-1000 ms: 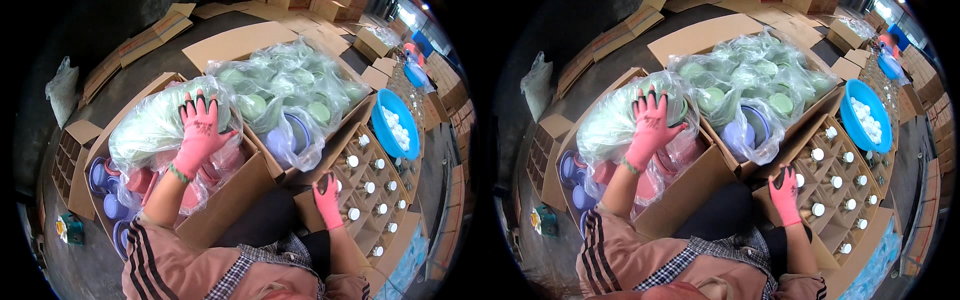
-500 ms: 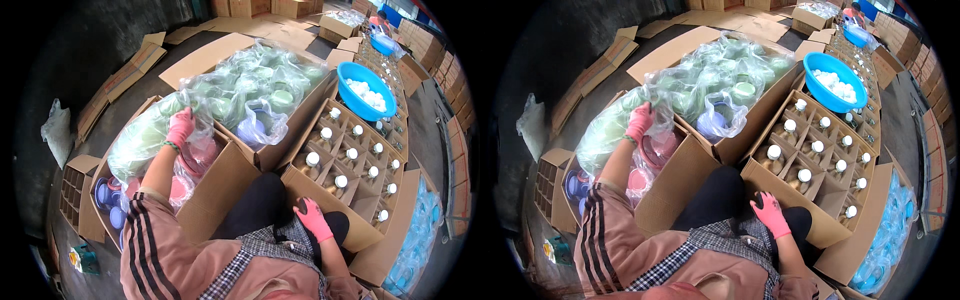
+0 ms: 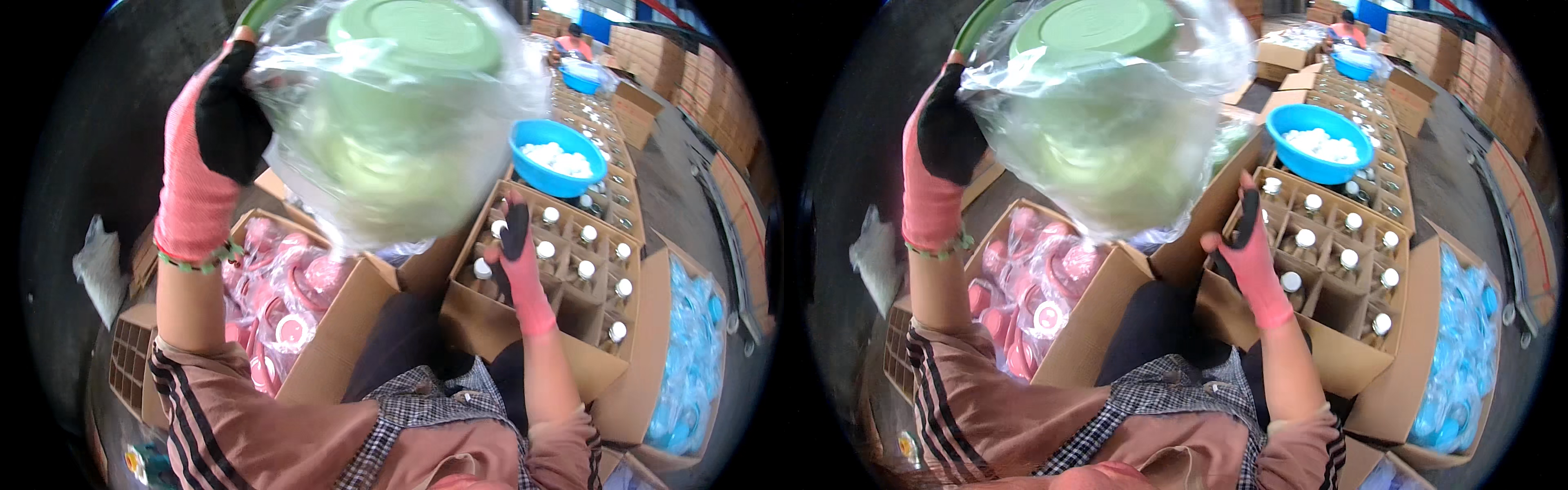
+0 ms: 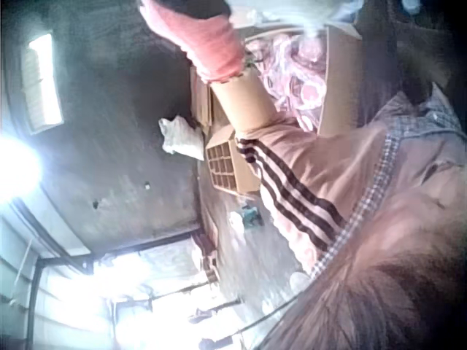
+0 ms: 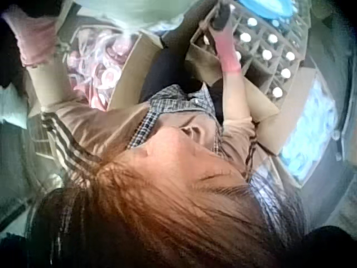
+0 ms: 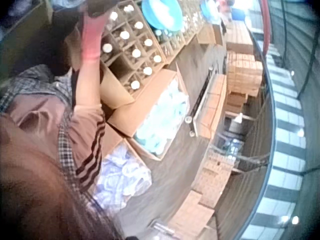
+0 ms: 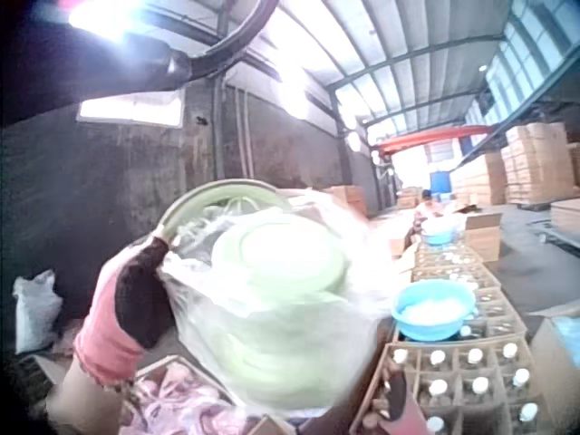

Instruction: The person caps glass bottles in a cardboard tray, then assembles and packs plastic pitchers. They place white caps on bottles, insert metal pitchers into plastic pitchers, and wrap them in plastic bags before placing them into boxes.

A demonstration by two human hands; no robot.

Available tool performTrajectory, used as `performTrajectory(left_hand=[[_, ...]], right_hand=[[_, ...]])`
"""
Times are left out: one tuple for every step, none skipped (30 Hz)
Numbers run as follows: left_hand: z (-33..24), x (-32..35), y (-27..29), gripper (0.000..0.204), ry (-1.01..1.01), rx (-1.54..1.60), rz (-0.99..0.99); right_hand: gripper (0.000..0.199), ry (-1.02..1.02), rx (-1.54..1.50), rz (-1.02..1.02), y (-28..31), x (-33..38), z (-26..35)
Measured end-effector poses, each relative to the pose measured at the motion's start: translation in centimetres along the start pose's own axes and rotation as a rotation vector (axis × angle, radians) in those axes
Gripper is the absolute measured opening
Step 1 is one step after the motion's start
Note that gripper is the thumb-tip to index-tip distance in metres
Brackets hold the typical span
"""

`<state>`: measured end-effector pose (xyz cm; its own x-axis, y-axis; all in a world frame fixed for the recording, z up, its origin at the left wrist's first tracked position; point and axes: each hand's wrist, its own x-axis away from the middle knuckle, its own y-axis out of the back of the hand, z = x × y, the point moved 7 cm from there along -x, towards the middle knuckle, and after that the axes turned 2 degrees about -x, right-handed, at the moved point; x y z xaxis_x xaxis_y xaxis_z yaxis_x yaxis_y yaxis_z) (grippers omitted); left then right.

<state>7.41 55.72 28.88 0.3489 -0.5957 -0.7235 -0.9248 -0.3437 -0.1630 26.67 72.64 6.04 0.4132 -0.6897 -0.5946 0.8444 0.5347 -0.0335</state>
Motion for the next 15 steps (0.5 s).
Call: performTrajectory(left_hand=[[0.4,0.4,-2.4,0.021,0.062,0.152,0.111],[0.4,1.0,-3.2,0.022,0.010,0.017,-0.059],[-0.5,1.7,-5.5,0.024,-0.138,-0.461,0.002],[0.7,2.3,-6.2,0.025,0.007,-0.146,-0.007],[2.1,3.0,-7.2,0.026,0.156,0.166,-0.010],[3.3,4.4,-7.2,0.026,0.273,0.297,-0.097],[3.4,5.9,-7.6,0.027,0.290,0.337,-0.128],[3.9,7.7,-8.0,0.026,0.387,0.347,-0.084],[4.2,9.4,-8.2,0.025,0.485,0.355,-0.041],[4.9,10.2,-8.4,0.026,0.497,0.181,0.055],[5.9,11.1,-8.5,0.026,0.502,0.007,0.151],[7.5,12.8,-6.8,0.030,0.552,0.056,0.007],[7.6,13.0,-6.1,0.033,0.361,-0.189,0.047],[8.2,14.3,-4.3,0.039,0.278,-0.345,0.019],[8.8,16.0,-2.5,0.046,0.195,-0.498,-0.010]], right_hand=[[0.066,-0.062,-0.023,0.016,1.4,0.0,-0.7],[0.058,-0.125,-0.046,0.029,2.9,0.0,-1.3],[0.050,-0.187,-0.057,0.029,5.0,0.1,-1.9],[0.046,-0.219,-0.240,-0.051,7.1,1.1,-3.4],[0.043,-0.244,-0.424,-0.130,9.0,2.3,-4.6],[0.044,-0.298,-0.476,-0.158,9.6,3.7,-4.6],[0.043,-0.307,-0.223,-0.131,9.6,5.2,-3.5],[0.043,-0.315,0.027,-0.100,9.0,6.8,-2.2],[0.042,-0.323,0.276,-0.066,8.2,8.6,-1.3],[0.043,-0.315,0.324,-0.054,7.7,10.6,-2.1],[0.041,-0.390,0.256,-0.120,8.0,12.3,-3.4],[0.040,-0.457,0.163,-0.181,7.6,13.8,-5.0],[0.039,-0.521,0.082,-0.257,7.7,15.5,-6.5],[0.039,-0.568,0.029,-0.372,9.0,16.8,-7.7],[0.038,-0.616,-0.021,-0.488,10.1,18.0,-8.6]])
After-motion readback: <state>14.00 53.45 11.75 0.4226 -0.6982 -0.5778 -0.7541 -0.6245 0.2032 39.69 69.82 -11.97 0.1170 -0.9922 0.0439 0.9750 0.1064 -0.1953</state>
